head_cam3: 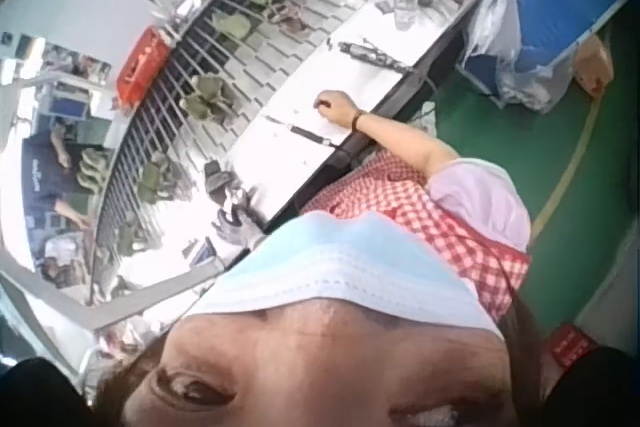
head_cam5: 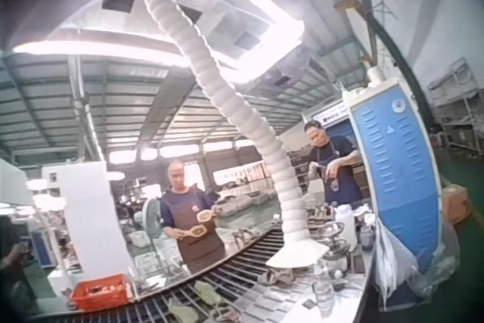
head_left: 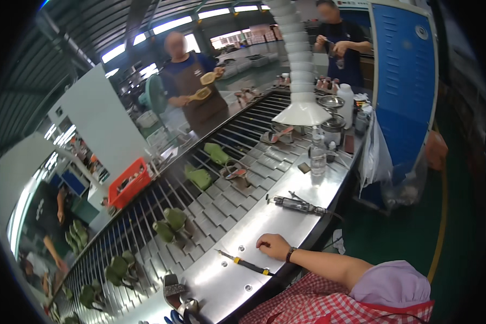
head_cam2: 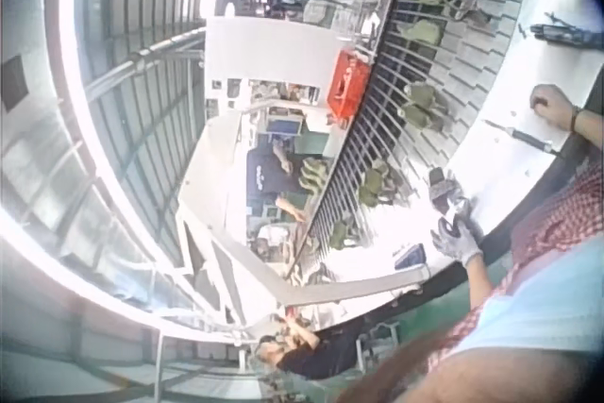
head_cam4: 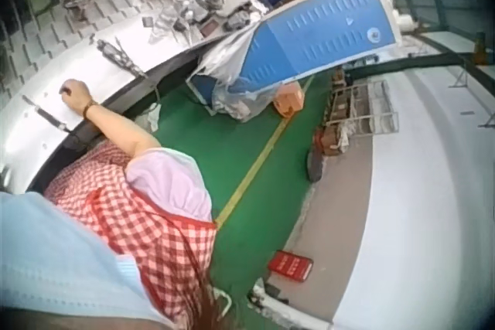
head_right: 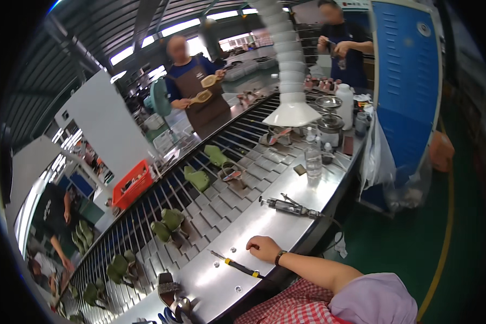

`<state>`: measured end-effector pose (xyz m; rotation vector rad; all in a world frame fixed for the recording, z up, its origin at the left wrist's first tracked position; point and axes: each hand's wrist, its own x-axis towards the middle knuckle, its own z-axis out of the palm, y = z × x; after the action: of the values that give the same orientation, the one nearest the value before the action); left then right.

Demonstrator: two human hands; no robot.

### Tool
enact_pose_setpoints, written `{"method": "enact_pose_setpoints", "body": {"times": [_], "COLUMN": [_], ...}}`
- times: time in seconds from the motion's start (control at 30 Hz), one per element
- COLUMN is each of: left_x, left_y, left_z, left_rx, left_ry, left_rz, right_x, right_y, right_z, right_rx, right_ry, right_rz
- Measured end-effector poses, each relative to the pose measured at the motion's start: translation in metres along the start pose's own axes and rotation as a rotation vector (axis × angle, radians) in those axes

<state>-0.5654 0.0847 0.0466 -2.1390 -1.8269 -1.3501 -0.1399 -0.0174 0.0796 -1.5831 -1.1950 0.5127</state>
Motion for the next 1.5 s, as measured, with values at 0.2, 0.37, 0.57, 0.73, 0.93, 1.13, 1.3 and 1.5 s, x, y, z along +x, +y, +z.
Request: {"method": "enact_pose_setpoints", "body": {"times": [0.2,0.37,0.57,0.73,0.93,1.13,1.3,1.5], "left_x": [0.021,0.023,0.045,0.038,0.035,0.024,0.022,0.029], "left_y": [0.064,0.077,0.077,0.092,0.137,0.095,0.089,0.089], "left_z": [0.009,-0.004,-0.017,0.003,-0.024,-0.006,-0.006,-0.01], "left_rx": [-0.421,-0.915,-1.584,-1.823,-1.625,-2.052,-1.955,-1.923], "left_ry": [-0.149,-0.223,-0.334,-0.725,-0.585,-0.493,-0.383,-0.411], "left_rz": [-0.288,-0.523,-0.979,-0.917,-1.187,-0.628,-0.975,-0.992], "right_x": [0.001,0.0,0.001,-0.002,-0.004,-0.082,-0.178,-0.32], "right_y": [0.004,0.007,0.006,0.006,0.019,-0.016,0.044,0.223], "right_z": [-0.011,-0.013,-0.012,-0.012,-0.013,-0.066,-0.088,-0.063], "right_rx": [-0.027,-0.018,0.015,0.028,0.355,0.353,0.184,-0.421], "right_ry": [0.033,0.01,0.023,0.036,0.011,0.188,0.368,-0.004], "right_rz": [-0.007,0.003,-0.007,-0.015,0.137,0.032,0.341,0.865]}}
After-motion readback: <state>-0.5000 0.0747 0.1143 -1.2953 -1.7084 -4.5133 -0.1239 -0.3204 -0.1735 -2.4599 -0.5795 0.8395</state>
